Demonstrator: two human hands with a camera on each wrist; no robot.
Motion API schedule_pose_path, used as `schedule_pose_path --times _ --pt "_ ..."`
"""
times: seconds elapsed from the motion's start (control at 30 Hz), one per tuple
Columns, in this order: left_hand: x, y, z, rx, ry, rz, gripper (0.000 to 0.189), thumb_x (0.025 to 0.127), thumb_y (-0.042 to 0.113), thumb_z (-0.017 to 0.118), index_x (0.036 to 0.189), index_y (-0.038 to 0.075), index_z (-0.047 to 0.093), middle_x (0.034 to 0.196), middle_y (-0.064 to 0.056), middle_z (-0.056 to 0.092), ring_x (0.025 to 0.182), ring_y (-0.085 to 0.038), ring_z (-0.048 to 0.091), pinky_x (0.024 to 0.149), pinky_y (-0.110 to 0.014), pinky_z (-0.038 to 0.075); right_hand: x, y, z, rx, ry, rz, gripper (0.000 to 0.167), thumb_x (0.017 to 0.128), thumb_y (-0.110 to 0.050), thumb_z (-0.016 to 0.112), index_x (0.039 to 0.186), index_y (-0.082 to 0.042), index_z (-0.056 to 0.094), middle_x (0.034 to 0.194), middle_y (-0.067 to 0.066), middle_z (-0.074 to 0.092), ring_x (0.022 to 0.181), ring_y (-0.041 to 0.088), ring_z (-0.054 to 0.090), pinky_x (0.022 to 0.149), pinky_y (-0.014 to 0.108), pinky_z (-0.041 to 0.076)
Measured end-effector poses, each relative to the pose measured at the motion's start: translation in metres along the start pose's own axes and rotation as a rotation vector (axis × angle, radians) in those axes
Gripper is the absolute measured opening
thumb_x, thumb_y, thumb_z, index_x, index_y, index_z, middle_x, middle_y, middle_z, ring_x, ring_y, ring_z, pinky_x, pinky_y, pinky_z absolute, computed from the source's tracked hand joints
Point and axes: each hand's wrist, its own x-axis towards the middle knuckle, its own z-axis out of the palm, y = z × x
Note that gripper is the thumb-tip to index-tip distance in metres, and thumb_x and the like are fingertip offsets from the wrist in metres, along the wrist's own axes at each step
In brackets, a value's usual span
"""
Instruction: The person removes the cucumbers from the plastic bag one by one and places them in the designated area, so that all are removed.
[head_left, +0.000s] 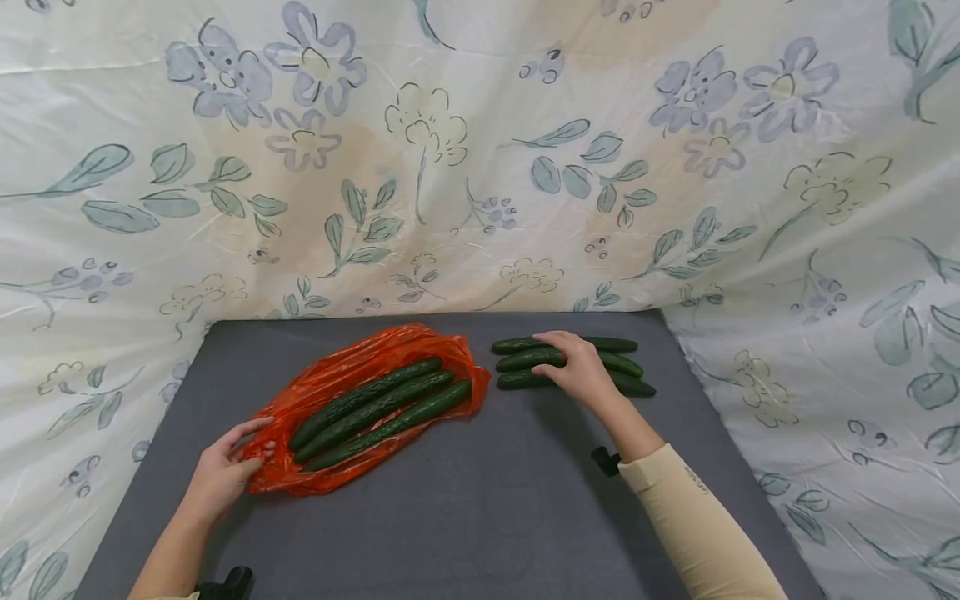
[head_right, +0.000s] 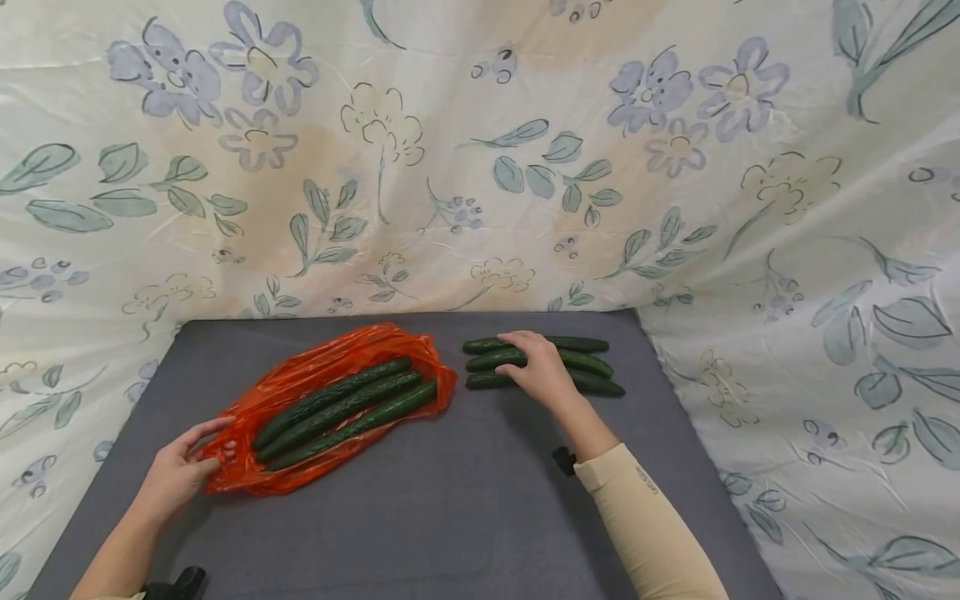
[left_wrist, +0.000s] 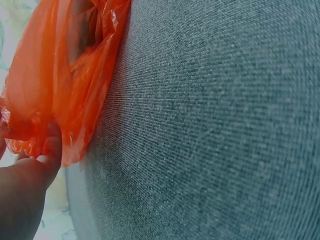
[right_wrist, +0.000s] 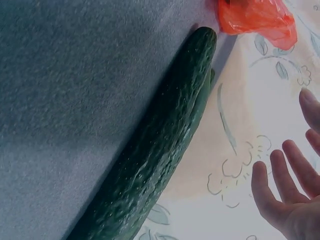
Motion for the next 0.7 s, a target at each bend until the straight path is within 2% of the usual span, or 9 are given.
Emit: schedule_pose_path --times 0.27,0.5,0.7 --pt "0.000 0.000 0.000 -0.025 -0.014 -0.005 0.059 0.094 -0.010 0.050 0.151 -0.001 0.038 0.143 -0.027 0.043 0.095 0.001 0.063 0.076 -0.023 0.059 0.002 -0.006 0.005 0.009 -0.008 -0.014 0.062 0.082 -0.019 0.083 0.139 -0.014 0.061 0.139 0.011 0.060 0.121 0.034 0.060 0.090 0.052 0.055" --pt "-0.001 0.001 0.000 -0.020 -0.015 -0.015 0.058 0.094 -0.010 0.050 0.150 -0.001 0.039 0.142 -0.027 0.042 0.094 0.001 0.063 0.077 -0.022 0.058 0.003 -0.011 0.010 0.001 -0.014 -0.026 0.061 0.083 -0.020 0.083 0.139 -0.016 0.061 0.139 0.009 0.061 0.118 0.031 0.061 0.088 0.047 0.056" --pt "0.000 0.001 0.000 -0.012 -0.023 -0.004 0.057 0.094 -0.011 0.049 0.149 -0.003 0.039 0.150 -0.028 0.033 0.095 0.005 0.060 0.077 -0.019 0.057 0.004 -0.015 0.013 0.028 -0.012 -0.037 0.059 0.083 -0.020 0.083 0.138 -0.015 0.062 0.138 0.010 0.061 0.122 0.033 0.060 0.090 0.051 0.056"
